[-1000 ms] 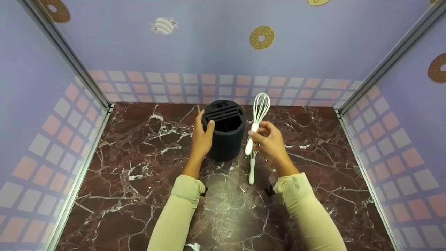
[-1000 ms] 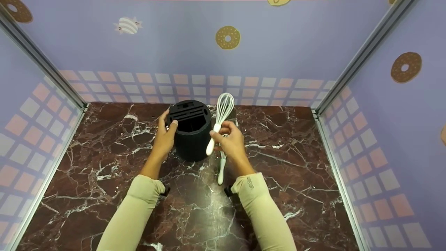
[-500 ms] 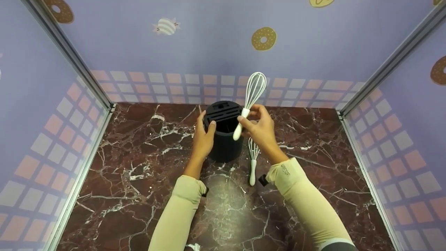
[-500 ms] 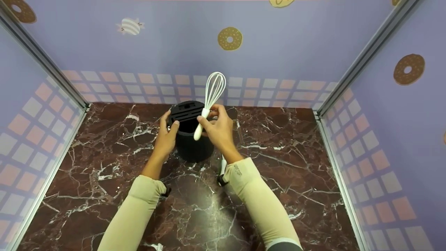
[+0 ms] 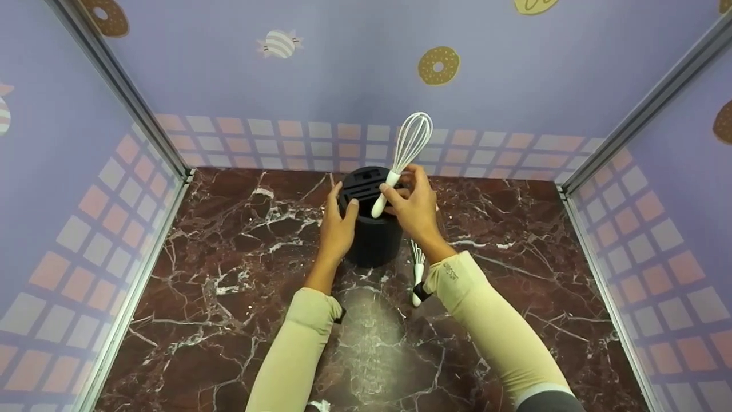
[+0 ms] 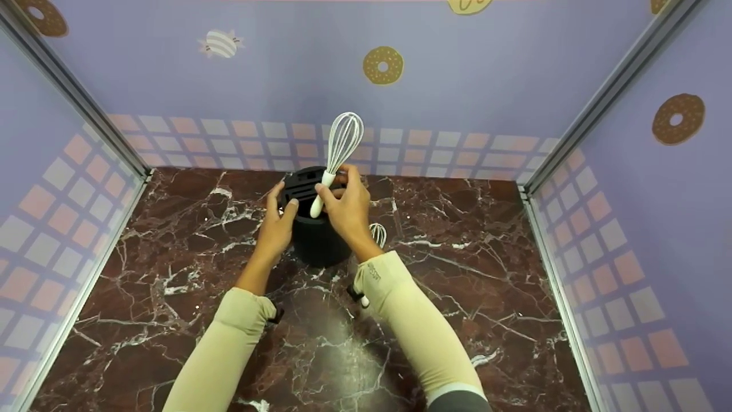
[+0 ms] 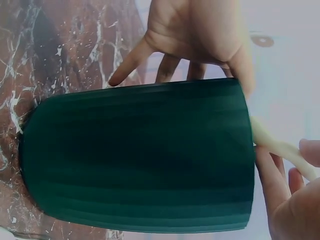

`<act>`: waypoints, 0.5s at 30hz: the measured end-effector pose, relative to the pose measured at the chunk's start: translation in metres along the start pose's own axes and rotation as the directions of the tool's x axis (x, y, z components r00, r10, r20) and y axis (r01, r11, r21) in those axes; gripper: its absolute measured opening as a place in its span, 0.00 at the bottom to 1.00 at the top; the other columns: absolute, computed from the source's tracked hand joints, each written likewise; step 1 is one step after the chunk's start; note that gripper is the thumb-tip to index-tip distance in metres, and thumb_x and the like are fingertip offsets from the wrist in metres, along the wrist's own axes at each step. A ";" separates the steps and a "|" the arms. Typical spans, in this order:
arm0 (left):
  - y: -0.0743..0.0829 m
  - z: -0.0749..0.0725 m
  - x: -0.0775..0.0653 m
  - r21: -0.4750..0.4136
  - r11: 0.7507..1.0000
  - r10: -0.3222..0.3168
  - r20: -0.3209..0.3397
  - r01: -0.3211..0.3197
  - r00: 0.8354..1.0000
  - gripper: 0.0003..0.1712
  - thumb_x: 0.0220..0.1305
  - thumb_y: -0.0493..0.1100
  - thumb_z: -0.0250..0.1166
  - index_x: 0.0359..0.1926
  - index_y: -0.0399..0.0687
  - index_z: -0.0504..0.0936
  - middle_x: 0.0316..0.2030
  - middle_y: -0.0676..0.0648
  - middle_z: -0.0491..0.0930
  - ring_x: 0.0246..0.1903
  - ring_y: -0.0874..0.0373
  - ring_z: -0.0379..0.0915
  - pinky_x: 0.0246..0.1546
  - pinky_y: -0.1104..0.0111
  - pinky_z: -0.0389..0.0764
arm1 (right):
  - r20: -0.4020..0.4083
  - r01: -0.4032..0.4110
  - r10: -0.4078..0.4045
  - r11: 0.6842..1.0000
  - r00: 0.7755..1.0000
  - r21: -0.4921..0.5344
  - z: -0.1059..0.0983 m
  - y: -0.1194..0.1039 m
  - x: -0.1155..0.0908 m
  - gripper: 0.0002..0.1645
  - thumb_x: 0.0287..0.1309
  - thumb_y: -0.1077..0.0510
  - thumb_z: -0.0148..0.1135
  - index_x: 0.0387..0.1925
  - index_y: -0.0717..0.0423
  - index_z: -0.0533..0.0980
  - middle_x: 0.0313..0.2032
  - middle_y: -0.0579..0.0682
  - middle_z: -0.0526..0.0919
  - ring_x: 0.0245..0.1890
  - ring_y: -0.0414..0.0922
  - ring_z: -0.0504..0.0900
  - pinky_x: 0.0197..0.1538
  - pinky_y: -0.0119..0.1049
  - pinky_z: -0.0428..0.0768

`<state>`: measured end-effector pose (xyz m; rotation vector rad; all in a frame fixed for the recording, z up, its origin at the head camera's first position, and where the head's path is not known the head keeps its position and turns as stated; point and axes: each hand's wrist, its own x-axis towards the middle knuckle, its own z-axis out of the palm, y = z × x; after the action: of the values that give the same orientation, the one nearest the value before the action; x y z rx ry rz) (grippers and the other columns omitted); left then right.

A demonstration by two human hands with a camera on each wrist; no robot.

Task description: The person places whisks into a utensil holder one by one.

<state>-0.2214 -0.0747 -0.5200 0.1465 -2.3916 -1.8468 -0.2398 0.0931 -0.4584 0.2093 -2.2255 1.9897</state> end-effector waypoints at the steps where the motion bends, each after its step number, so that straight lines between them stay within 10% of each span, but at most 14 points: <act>1: 0.000 0.000 0.000 0.000 1.000 0.002 -0.003 -0.002 1.000 0.36 0.77 0.60 0.52 0.80 0.65 0.54 0.79 0.46 0.54 0.78 0.44 0.51 0.74 0.43 0.59 | 0.009 0.003 -0.003 1.000 1.000 -0.012 0.001 0.001 0.000 0.30 0.63 0.58 0.71 0.62 0.54 0.68 0.50 0.56 0.79 0.42 0.52 0.89 0.38 0.45 0.89; 15: -0.001 0.001 0.000 0.018 1.000 0.014 -0.011 -0.014 1.000 0.36 0.77 0.60 0.51 0.80 0.64 0.54 0.79 0.45 0.55 0.78 0.43 0.52 0.74 0.44 0.59 | 0.063 0.075 -0.058 0.949 0.996 -0.307 0.006 0.001 0.001 0.27 0.58 0.56 0.75 0.54 0.58 0.71 0.45 0.53 0.86 0.43 0.46 0.90 0.38 0.39 0.87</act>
<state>-0.2218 -0.0745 -0.5211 0.1406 -2.3958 -1.8142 -0.2408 0.0875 -0.4601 0.2969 -2.4877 1.5894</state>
